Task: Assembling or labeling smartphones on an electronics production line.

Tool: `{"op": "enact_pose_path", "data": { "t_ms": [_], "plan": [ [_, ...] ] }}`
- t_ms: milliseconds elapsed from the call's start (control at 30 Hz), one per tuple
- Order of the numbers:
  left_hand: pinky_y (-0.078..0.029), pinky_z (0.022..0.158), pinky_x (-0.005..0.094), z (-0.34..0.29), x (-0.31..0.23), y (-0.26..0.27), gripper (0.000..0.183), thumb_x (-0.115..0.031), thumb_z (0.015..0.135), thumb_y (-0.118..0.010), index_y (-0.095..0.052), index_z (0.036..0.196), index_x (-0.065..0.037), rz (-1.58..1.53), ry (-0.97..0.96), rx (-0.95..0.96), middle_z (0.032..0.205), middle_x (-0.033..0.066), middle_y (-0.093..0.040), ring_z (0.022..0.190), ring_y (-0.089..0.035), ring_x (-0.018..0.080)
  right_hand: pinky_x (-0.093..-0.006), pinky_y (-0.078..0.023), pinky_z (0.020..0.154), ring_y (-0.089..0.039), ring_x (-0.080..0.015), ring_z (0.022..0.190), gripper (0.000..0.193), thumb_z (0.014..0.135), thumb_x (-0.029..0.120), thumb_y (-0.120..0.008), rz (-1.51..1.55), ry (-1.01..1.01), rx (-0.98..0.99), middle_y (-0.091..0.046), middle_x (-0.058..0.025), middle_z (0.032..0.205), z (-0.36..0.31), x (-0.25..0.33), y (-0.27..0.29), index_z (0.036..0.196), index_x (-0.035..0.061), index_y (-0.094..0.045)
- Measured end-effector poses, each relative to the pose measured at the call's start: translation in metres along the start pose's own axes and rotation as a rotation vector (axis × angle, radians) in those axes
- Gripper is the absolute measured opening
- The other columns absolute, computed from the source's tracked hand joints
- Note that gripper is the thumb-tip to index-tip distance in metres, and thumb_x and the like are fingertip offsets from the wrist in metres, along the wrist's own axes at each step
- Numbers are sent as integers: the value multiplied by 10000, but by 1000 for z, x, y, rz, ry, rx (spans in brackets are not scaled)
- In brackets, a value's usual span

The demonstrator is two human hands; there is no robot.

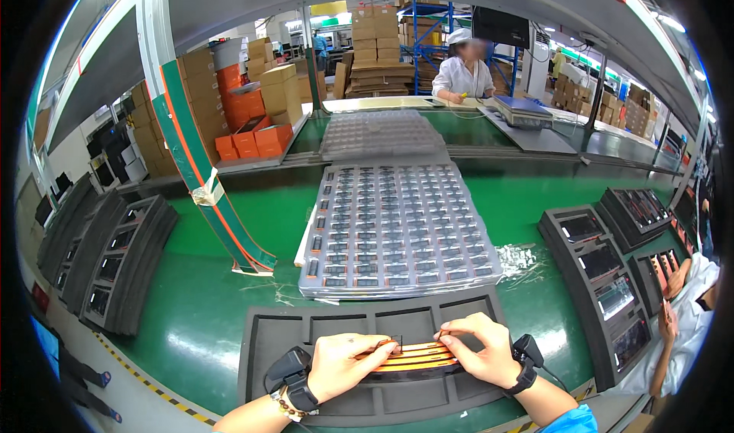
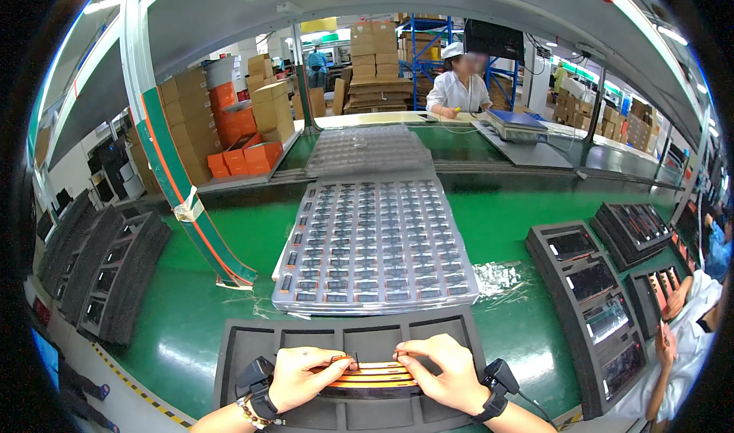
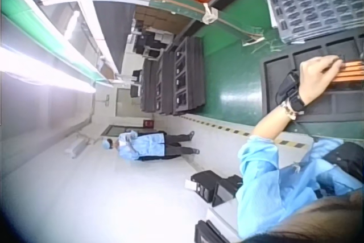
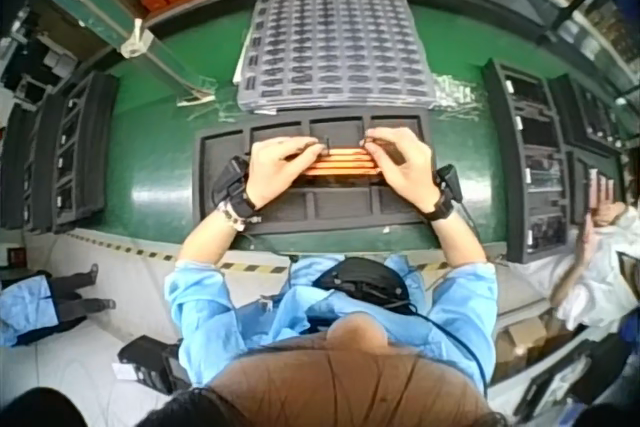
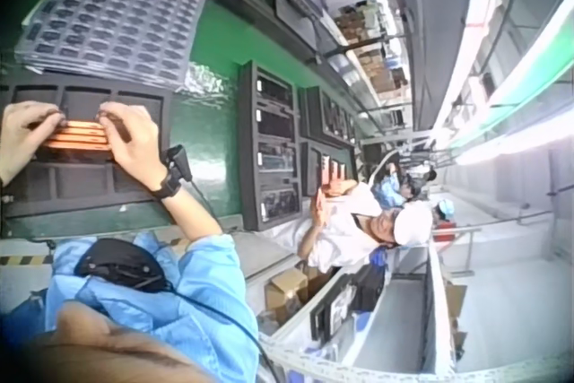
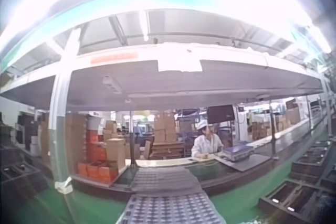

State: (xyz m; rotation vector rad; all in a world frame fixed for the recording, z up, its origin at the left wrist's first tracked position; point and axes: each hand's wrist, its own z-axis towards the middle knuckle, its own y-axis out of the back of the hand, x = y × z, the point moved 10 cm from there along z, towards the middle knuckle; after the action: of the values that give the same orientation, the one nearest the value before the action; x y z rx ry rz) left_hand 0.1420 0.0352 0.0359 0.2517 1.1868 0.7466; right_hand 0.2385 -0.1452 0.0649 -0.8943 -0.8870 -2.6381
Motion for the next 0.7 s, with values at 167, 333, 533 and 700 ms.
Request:
{"op": "enact_pose_path", "data": {
  "t_ms": [167,333,533,700],
  "plan": [
    [-582,664,264,1,-1,1,177,-266,911,-714,-792,996,-131,-26,-13,-24,869,15,-768,731,-734,161,-316,-480,760,-697,-191,784,127,808,8,-769,-9,65,57,-765,-38,883,1,8,-12,912,67,-726],
    [-600,701,250,1,-8,0,146,-124,916,-716,-770,1005,-21,0,-55,18,873,77,-775,769,-749,138,-307,-471,741,-696,-162,784,159,813,39,-759,-59,165,76,-758,-13,904,-4,11,-13,961,94,-739],
    [-597,737,250,3,2,0,152,-110,940,-686,-761,1009,3,-113,64,28,899,76,-774,799,-737,113,-344,-433,838,-682,-121,895,129,786,209,-786,-324,275,124,-759,50,983,-7,25,-15,894,145,-753],
    [-586,790,249,0,21,-9,242,-211,968,-670,-735,1086,-10,-352,232,91,940,63,-777,867,-739,113,-362,-430,841,-655,-151,964,142,781,281,-783,-478,313,90,-743,71,1044,-6,33,-15,886,189,-760]
  ]
}}
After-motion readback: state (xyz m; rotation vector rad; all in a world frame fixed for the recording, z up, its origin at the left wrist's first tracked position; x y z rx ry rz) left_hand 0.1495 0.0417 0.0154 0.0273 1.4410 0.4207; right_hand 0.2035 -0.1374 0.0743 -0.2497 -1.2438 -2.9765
